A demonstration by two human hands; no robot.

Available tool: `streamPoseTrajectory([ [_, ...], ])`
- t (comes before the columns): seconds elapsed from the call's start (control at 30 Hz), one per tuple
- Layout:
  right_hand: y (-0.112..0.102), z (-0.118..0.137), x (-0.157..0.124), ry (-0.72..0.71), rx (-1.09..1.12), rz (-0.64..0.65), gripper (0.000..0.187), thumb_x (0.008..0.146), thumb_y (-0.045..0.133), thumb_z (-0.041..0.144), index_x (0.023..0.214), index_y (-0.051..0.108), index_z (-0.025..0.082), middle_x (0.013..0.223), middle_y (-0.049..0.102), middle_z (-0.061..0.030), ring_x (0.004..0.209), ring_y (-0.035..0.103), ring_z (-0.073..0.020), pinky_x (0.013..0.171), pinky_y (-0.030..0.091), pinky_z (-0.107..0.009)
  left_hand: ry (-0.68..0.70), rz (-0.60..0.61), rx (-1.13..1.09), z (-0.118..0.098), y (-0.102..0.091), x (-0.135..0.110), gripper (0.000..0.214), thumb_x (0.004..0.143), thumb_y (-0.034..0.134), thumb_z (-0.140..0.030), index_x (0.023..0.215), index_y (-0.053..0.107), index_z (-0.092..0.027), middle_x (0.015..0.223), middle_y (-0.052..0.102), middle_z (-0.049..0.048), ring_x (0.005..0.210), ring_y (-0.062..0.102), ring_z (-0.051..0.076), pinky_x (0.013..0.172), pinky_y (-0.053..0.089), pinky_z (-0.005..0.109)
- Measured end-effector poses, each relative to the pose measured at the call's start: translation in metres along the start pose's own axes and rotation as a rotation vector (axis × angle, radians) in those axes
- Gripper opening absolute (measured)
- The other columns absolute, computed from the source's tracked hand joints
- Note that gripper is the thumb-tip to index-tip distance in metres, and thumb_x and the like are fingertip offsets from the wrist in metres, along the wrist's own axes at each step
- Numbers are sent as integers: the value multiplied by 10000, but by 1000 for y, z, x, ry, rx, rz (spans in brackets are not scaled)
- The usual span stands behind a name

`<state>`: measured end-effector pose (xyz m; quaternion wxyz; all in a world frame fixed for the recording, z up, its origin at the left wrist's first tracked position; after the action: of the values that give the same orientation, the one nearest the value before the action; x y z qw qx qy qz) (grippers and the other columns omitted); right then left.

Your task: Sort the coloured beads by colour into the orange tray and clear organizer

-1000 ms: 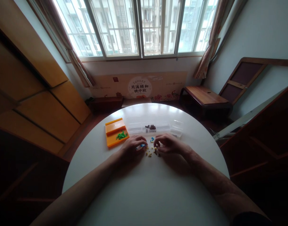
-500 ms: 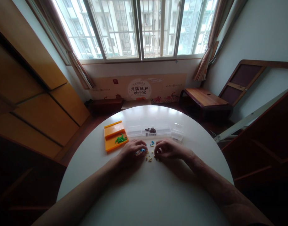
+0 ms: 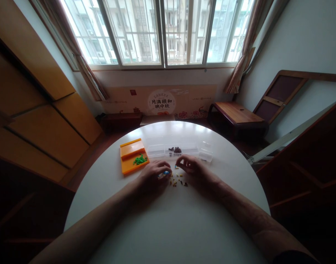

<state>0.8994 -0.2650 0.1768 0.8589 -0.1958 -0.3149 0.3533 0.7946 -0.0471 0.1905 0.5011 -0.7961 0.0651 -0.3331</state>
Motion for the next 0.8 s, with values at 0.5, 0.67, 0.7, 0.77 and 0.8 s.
streamPoseTrajectory([
  [0.5,-26,-6,59,19,-330,-241,71,982,677,229,1013,741,221,954,783,-26,688,641,-156,681,518,-291,6,11,32,-3,-2,1,103,1005,685,-288,1032,779,-257,1139,783,47,942,734,203,866,572,338],
  [0.67,-23,-9,71,3,-397,-222,134,948,672,168,1061,733,207,1042,762,-45,716,628,-149,723,521,-293,16,12,26,-2,-2,0,87,984,712,-265,1041,777,-255,1130,780,53,964,737,210,878,578,342],
  [0.7,-23,-7,67,-8,-389,-207,122,955,662,162,1040,736,209,1037,757,-45,717,629,-148,717,519,-289,15,10,26,-2,-1,0,87,981,714,-263,1041,778,-253,1130,780,56,968,738,211,880,580,344],
  [0.77,-23,-3,56,-31,-360,-168,108,970,651,160,1009,737,212,1027,752,-44,726,637,-149,707,520,-285,14,7,26,-2,-1,-1,89,986,709,-269,1041,777,-252,1130,782,56,968,740,212,878,582,348],
  [0.8,-24,0,48,-45,-342,-144,100,976,653,166,1005,735,214,1020,752,-44,732,640,-152,710,525,-288,14,7,25,-2,-1,-1,89,991,706,-277,1040,777,-252,1130,783,56,966,740,211,873,583,348],
])
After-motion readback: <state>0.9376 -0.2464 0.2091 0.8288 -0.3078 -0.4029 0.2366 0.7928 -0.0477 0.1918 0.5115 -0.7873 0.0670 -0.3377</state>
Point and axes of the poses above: each hand's wrist, its own x-axis towards the middle knuckle, its own y-axis out of the palm, z = x × y, the point moved 3 cm from there along x, towards the middle knuckle
